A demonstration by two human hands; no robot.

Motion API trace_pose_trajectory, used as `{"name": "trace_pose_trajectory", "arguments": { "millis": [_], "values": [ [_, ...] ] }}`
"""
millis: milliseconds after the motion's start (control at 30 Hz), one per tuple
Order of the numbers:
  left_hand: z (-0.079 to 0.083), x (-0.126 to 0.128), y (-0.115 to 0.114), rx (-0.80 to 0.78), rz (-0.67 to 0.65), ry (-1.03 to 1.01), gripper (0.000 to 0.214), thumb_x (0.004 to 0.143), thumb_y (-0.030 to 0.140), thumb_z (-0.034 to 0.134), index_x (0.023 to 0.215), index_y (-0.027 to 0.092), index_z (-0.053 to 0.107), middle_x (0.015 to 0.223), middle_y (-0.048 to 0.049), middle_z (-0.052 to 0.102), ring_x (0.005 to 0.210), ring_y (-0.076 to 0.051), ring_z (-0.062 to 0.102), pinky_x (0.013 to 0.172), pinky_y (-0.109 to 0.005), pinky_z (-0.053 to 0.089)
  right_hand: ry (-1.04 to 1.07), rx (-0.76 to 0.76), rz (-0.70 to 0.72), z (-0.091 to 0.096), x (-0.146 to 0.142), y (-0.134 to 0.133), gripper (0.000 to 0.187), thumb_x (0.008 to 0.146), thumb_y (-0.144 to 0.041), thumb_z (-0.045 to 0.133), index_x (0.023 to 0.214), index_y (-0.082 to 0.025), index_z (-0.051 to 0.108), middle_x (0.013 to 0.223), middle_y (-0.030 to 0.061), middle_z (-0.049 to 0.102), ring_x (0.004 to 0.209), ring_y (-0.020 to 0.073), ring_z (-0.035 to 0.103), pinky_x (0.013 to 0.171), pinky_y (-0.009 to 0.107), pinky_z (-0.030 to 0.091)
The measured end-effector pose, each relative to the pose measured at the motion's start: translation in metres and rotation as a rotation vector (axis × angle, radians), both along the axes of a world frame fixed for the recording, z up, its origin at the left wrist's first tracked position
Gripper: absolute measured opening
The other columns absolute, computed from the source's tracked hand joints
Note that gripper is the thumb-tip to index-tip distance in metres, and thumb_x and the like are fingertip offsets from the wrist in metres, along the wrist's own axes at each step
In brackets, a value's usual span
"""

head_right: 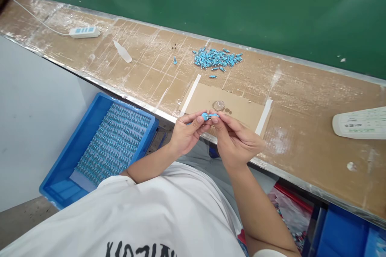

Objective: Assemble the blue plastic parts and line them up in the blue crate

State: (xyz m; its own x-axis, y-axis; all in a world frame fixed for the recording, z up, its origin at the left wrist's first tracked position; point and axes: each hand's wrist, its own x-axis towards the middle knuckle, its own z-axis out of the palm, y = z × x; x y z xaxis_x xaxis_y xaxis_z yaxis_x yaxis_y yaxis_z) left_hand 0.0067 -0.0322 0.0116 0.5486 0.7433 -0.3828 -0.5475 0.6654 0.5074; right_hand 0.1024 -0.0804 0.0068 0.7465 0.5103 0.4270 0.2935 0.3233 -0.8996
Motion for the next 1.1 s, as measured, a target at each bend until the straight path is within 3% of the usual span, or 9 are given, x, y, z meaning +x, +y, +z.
{"name": "trace_pose_trajectory", "arguments": {
  "millis": [167,567,733,1100],
  "values": [
    [-0.0028,0.0003,0.0012,-0.029,-0.007,0.022,0.034,0.065,0.028,0.092,0.094,0.015,0.080,0.098,-0.0081,0.078,0.101,-0.025,0.074,0.097,-0.034,0.058,-0.051,0.011,-0.003,-0.0026,0.0012,-0.0008,0.016,0.080,-0.024,0.086,0.094,-0.022,0.079,0.095,0.0021,0.077,0.084,0.0240,0.075,0.083,0.043,0.066],
    [-0.0045,0.0021,0.0009,-0.006,0.028,0.020,0.035,0.063,0.030,0.093,0.092,0.015,0.081,0.098,-0.0078,0.078,0.086,-0.019,0.075,0.092,-0.032,0.057,-0.064,0.001,0.015,-0.0038,-0.0004,-0.0003,0.018,0.080,-0.022,0.086,0.097,-0.023,0.079,0.097,0.0029,0.076,0.085,0.0235,0.076,0.081,0.039,0.066],
    [-0.0043,0.0019,0.0010,0.024,0.033,0.008,0.036,0.061,0.032,0.094,0.091,0.016,0.081,0.096,-0.0069,0.078,0.084,-0.017,0.075,0.085,-0.027,0.058,-0.060,-0.007,0.007,-0.0063,-0.0014,-0.0004,0.016,0.080,-0.024,0.086,0.095,-0.021,0.079,0.096,0.0040,0.077,0.086,0.0253,0.076,0.083,0.042,0.066],
    [-0.0073,0.0007,-0.0008,0.016,0.044,0.040,0.037,0.058,0.031,0.095,0.089,0.016,0.081,0.094,-0.0073,0.078,0.080,-0.017,0.075,0.086,-0.030,0.059,-0.052,-0.040,-0.017,-0.0071,-0.0056,-0.0006,0.017,0.080,-0.028,0.085,0.095,-0.021,0.078,0.095,0.0036,0.077,0.085,0.0237,0.075,0.082,0.041,0.066]
  ]
}}
